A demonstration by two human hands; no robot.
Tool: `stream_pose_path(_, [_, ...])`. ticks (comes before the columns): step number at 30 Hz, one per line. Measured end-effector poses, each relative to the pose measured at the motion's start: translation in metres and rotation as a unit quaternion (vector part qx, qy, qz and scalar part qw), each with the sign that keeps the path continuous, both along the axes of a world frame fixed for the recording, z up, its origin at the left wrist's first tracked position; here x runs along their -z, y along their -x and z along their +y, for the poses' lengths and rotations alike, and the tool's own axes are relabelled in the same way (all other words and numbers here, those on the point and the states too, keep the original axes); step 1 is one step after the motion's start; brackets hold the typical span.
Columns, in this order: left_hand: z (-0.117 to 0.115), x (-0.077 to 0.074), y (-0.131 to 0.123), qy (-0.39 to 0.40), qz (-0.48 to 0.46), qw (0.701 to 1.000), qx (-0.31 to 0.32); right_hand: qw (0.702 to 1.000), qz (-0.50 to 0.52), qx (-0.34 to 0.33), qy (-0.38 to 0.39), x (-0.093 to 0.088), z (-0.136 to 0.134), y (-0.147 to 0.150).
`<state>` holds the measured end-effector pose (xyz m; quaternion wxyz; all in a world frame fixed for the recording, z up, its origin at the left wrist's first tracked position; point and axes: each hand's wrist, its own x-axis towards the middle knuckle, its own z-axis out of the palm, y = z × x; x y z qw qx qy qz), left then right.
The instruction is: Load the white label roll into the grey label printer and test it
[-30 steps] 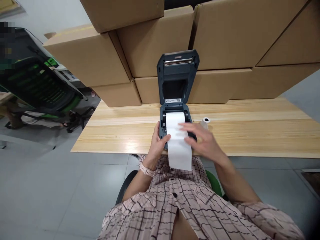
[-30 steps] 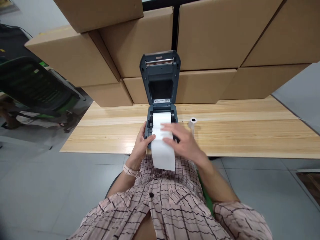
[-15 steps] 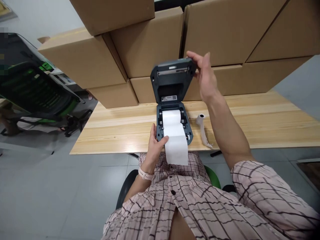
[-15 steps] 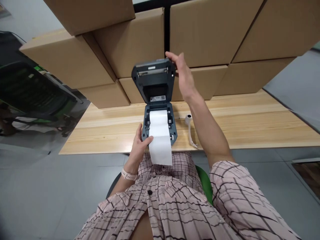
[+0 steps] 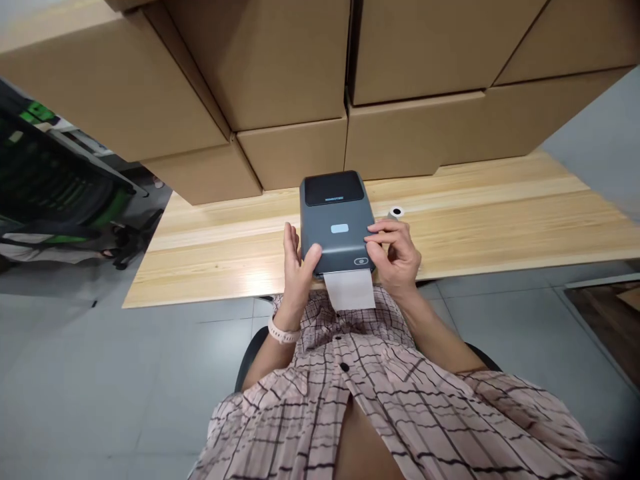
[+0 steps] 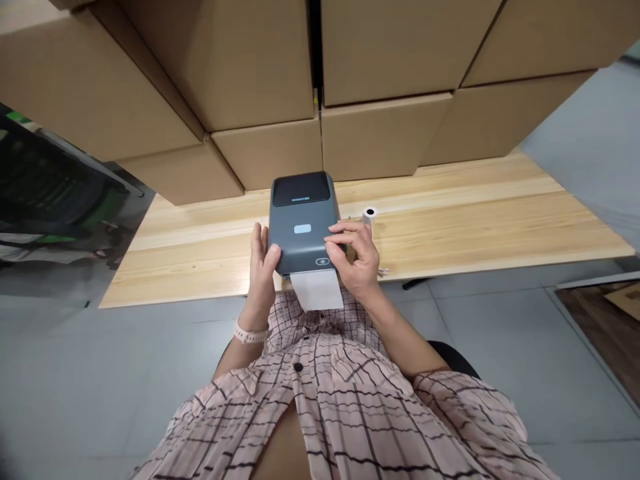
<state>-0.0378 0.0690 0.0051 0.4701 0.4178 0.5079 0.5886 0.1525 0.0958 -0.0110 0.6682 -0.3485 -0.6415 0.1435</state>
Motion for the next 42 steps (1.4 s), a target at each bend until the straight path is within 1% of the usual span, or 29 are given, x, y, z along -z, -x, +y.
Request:
stream_pose_path(2, [0.006, -0.004, -0.003, 0.023, -0.023, 0.999, 0.014, 0.994, 0.067, -0.032, 0.075, 0.004, 0.000, 0.004])
stream_pose_path(3, [0.007, -0.005, -0.003, 0.036, -0.032, 0.999, 0.026, 0.986, 0.098, -0.053, 0.123, 0.006, -0.001, 0.004])
stream_pose_path(5, [0.006, -0.006, -0.004, 0.047, -0.044, 0.997, 0.051, 0.957, 0.145, -0.103, 0.227, 0.011, -0.005, 0.004])
stream_pose_path(7, [0.001, -0.006, -0.003, 0.042, -0.046, 0.996, 0.065, 0.923, 0.166, -0.154, 0.310, 0.013, -0.008, 0.002])
stream_pose_path(9, [-0.002, -0.006, -0.003, 0.031, -0.044, 0.996, 0.069, 0.899, 0.172, -0.192, 0.353, 0.013, -0.010, 0.000])
stream_pose_path(11, [-0.004, -0.005, -0.003, 0.023, -0.037, 0.997, 0.069, 0.888, 0.177, -0.211, 0.368, 0.012, -0.010, -0.001])
stream_pose_path(13, [-0.002, -0.004, -0.003, 0.015, -0.025, 0.998, 0.063, 0.889, 0.181, -0.211, 0.363, 0.013, -0.009, -0.002])
stream_pose_path(17, [0.004, 0.000, -0.002, -0.014, 0.002, 0.999, 0.052, 0.914, 0.166, -0.194, 0.315, 0.022, -0.007, -0.003])
stream_pose_path(19, [0.001, 0.004, 0.000, -0.024, 0.014, 0.998, 0.057, 0.927, 0.137, -0.183, 0.297, 0.027, -0.006, -0.004])
stream_pose_path(20, [-0.005, 0.006, 0.001, -0.023, 0.023, 0.998, 0.052, 0.935, 0.117, -0.172, 0.288, 0.029, -0.005, -0.005])
stream_pose_path(22, [-0.024, 0.013, 0.004, -0.012, 0.050, 0.999, 0.013, 0.951, 0.066, -0.143, 0.265, 0.032, -0.003, -0.006])
stream_pose_path(25, [-0.058, 0.024, 0.008, 0.009, 0.112, 0.988, -0.107, 0.970, -0.003, -0.104, 0.219, 0.032, -0.002, -0.006])
stream_pose_path(26, [-0.067, 0.026, 0.008, 0.026, 0.122, 0.988, -0.091, 0.974, -0.015, -0.098, 0.206, 0.032, -0.002, -0.005])
stream_pose_path(28, [-0.076, 0.026, 0.008, 0.085, 0.107, 0.990, 0.021, 0.978, -0.016, -0.094, 0.185, 0.032, -0.002, -0.003])
stream_pose_path(30, [-0.076, 0.021, 0.005, 0.142, 0.044, 0.978, 0.147, 0.979, -0.002, -0.096, 0.178, 0.033, -0.002, -0.001])
stream_pose_path(31, [-0.073, 0.017, 0.004, 0.160, 0.005, 0.969, 0.188, 0.979, 0.005, -0.097, 0.178, 0.034, -0.001, 0.000])
stream_pose_path(32, [-0.071, 0.014, 0.002, 0.172, -0.028, 0.961, 0.213, 0.979, 0.008, -0.097, 0.181, 0.034, -0.001, 0.000])
stream_pose_path(34, [-0.067, 0.010, 0.001, 0.180, -0.065, 0.954, 0.231, 0.979, 0.003, -0.091, 0.180, 0.031, -0.001, -0.001])
stream_pose_path(36, [-0.065, 0.010, 0.001, 0.175, -0.071, 0.952, 0.242, 0.984, -0.032, -0.074, 0.160, 0.023, -0.002, -0.003])
stream_pose_path(38, [-0.065, 0.015, 0.005, 0.166, -0.057, 0.953, 0.247, 0.987, -0.110, -0.037, 0.113, 0.010, -0.004, -0.006])
stream_pose_path(39, [-0.066, 0.019, 0.007, 0.162, -0.041, 0.954, 0.248, 0.984, -0.158, -0.018, 0.086, 0.003, -0.004, -0.007])
stream_pose_path(41, [-0.067, 0.026, 0.015, 0.154, 0.000, 0.961, 0.228, 0.968, -0.246, 0.011, 0.044, -0.011, -0.006, -0.008])
stream_pose_path(42, [-0.067, 0.028, 0.020, 0.153, 0.019, 0.966, 0.206, 0.960, -0.276, 0.019, 0.035, -0.017, -0.006, -0.008])
